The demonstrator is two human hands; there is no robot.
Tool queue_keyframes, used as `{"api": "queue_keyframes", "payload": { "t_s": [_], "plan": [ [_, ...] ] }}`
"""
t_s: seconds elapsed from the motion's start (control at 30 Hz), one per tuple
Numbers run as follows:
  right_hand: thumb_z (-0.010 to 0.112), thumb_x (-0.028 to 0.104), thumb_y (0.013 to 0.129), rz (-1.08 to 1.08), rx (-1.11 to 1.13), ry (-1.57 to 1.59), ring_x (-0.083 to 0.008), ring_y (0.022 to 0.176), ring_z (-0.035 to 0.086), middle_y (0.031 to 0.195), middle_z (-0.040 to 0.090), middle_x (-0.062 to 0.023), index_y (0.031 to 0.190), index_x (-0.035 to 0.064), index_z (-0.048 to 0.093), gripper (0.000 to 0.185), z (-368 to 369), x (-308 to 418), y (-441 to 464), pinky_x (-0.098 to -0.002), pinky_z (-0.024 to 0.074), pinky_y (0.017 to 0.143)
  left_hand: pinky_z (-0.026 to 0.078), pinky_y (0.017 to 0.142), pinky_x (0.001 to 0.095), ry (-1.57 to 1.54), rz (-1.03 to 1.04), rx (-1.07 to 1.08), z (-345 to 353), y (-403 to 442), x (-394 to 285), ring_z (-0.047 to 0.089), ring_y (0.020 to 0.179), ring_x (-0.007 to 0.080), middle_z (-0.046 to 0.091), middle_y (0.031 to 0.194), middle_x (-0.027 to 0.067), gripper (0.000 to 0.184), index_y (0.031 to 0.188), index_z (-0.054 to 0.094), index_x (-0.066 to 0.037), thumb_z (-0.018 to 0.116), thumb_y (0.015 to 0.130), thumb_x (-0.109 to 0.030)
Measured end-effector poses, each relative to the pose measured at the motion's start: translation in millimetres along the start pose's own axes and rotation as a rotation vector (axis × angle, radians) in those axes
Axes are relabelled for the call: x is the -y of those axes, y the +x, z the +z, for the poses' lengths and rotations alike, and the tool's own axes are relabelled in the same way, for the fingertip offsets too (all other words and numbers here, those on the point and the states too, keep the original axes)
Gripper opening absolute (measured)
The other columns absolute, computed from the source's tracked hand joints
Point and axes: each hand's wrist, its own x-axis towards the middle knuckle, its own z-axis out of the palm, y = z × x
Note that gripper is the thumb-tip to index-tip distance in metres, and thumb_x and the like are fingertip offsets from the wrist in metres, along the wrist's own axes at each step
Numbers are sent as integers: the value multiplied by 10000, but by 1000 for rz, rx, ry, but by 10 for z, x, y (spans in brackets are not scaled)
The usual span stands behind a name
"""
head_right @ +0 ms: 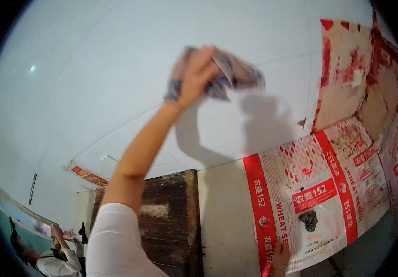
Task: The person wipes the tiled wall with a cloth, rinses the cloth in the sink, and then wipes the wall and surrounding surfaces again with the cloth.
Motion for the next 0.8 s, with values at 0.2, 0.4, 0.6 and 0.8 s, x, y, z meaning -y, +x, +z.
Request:
{"api": "queue_keyframes", "payload": {
  "t_s": [0.2, 0.4, 0.6, 0.8],
  "plan": [
    [489, 142, 953, -2, 9, 597, -104, 597, 522, 696, 566, -38, 848, 10, 560, 184, -162, 326, -57, -251, 433, 545, 251, 1078, 504, 608, -451, -426, -2437, 680, 1558, 358, 1275, 409, 352, 1411, 251, 388, 1239, 517, -22, 482, 859, -95],
    [507, 153, 951, -74, 92, 615, -84, 545, 510, 686, 570, -31, 897, 19, 570, 158, -294, 916, -120, -231, 420, 484, 406, 961, 511, 1036, -1064, -86, -3112, -87, 1034, 331, 1260, 445, 308, 1390, 269, 275, 1125, 518, -17, 484, 898, -168],
    [534, 134, 922, -309, 334, 635, -82, 676, 525, 785, 551, -5, 1003, 29, 577, 139, -490, 2153, -70, -237, 466, 613, 501, 822, 433, 392, -1362, 112, -2853, -804, 420, 575, 992, 352, 571, 1104, 235, 323, 1120, 501, 64, 513, 898, -171],
    [599, 151, 895, -508, 753, 929, -334, 1302, 319, 1437, 256, -186, 1493, 187, 74, 797, -277, 3649, 83, -449, 468, 941, 552, 615, 327, -877, -1454, 333, -2721, -5, -805, 633, 859, 187, 625, 1033, 127, 406, 1179, 510, 19, 603, 890, -252]
  ]
}}
